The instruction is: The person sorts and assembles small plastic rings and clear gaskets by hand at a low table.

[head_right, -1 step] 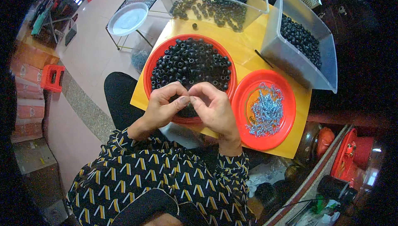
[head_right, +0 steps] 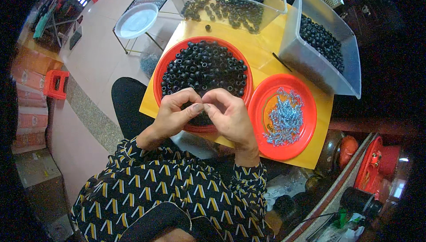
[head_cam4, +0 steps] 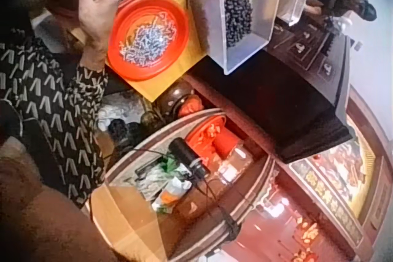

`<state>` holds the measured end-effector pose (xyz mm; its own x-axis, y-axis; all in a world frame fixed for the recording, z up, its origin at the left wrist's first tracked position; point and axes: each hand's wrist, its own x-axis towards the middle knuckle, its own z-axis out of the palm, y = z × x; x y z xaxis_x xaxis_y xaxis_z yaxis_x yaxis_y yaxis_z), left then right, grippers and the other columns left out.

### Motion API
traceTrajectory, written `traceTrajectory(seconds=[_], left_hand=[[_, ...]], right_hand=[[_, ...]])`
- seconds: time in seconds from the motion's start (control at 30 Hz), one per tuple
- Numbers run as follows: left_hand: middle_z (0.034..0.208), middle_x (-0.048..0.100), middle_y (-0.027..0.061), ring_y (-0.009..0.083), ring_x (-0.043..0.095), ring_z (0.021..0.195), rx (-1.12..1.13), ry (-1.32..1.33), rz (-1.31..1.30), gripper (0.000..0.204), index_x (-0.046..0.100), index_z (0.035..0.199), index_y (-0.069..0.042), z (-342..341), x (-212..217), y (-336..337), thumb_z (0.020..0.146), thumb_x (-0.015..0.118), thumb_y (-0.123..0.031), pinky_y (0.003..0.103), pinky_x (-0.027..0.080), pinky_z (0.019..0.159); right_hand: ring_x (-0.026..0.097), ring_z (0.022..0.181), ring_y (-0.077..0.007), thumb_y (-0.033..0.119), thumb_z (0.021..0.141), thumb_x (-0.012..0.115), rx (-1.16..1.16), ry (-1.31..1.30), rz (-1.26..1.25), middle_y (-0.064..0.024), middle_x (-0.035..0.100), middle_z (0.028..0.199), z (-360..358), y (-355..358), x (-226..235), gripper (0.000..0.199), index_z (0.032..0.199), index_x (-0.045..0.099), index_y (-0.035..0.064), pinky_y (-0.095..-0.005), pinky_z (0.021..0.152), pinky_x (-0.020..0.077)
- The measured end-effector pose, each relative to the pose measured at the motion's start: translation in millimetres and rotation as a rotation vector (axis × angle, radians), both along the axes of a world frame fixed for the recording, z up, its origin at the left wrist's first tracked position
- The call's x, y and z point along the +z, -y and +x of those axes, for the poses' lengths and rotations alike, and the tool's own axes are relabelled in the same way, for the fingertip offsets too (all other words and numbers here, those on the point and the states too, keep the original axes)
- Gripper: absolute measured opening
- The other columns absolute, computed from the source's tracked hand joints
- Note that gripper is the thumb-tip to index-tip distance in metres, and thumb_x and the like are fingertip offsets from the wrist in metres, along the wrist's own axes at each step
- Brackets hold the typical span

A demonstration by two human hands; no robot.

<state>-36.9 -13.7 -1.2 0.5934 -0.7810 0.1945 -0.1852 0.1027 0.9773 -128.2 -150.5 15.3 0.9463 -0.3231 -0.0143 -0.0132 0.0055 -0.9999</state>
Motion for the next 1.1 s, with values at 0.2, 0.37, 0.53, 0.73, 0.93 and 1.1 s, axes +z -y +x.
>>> traceTrajectory(seconds=[0.2,0.37,0.53,0.73,0.93,1.1], left_hand=[[0.07,0.056,-0.0017,0.0024,0.046,0.065,-0.117,-0.431,0.137,0.013,0.06,0.082,-0.001,-0.7,3.9,-0.2,0.084,0.059,-0.014,0.018,0.04,0.058],[0.078,0.057,0.0004,0.0046,0.048,0.067,-0.087,-0.613,0.111,0.019,0.056,0.098,0.001,-4.0,-2.3,4.1,0.086,0.054,-0.014,0.019,0.04,0.057],[0.106,0.056,0.0156,0.0167,0.057,0.088,-0.143,-1.123,-0.102,0.028,0.048,0.111,0.008,-0.1,0.2,-2.6,0.084,0.046,-0.002,0.024,0.045,0.068],[0.106,0.056,0.0172,0.0198,0.059,0.088,-0.155,-1.07,-0.125,0.027,0.049,0.109,0.007,-1.7,0.7,-20.8,0.083,0.047,0.004,0.027,0.048,0.077],[0.094,0.059,0.014,0.0146,0.06,0.073,-0.156,-0.958,-0.205,0.022,0.045,0.106,0.001,-2.6,-11.2,-32.4,0.086,0.051,-0.002,0.023,0.051,0.063],[0.084,0.062,0.0066,0.0093,0.059,0.066,-0.114,-0.801,-0.224,0.017,0.056,0.095,-0.001,-7.9,-10.6,-38.8,0.08,0.062,-0.008,0.018,0.048,0.056]], right_hand=[[0.05,0.065,-0.0038,0.0,0.078,0.058,-0.076,-0.017,0.012,0.0016,0.054,0.071,-5.7,9.3,7.0,0.003,0.08,0.056,0.0012,-0.0194,0.056,0.0416],[0.05,0.063,-0.0033,-0.002,0.077,0.059,-0.218,0.003,-0.084,0.002,0.055,0.069,-10.0,18.6,9.8,0.006,0.079,0.055,0.0014,-0.0182,0.056,0.041],[0.051,0.063,-0.0034,-0.002,0.078,0.058,-0.191,0.019,-0.069,0.0019,0.055,0.071,-11.8,16.8,10.7,0.005,0.081,0.055,0.0011,-0.018,0.056,0.0411],[0.051,0.065,-0.0039,-0.001,0.078,0.059,-0.067,0.001,-0.124,0.0009,0.055,0.072,-8.8,3.0,8.2,0.005,0.082,0.056,0.001,-0.0192,0.056,0.0411],[0.052,0.07,-0.0065,-0.003,0.076,0.059,0.012,-0.025,-0.134,-0.0025,0.056,0.079,-6.4,-10.2,11.5,0.007,0.082,0.056,-0.0011,-0.0201,0.06,0.0426],[0.054,0.065,-0.0089,-0.002,0.074,0.06,0.063,0.084,-0.18,-0.0044,0.056,0.074,-5.8,-19.0,9.0,0.007,0.08,0.057,0.0001,-0.0231,0.056,0.0436]])
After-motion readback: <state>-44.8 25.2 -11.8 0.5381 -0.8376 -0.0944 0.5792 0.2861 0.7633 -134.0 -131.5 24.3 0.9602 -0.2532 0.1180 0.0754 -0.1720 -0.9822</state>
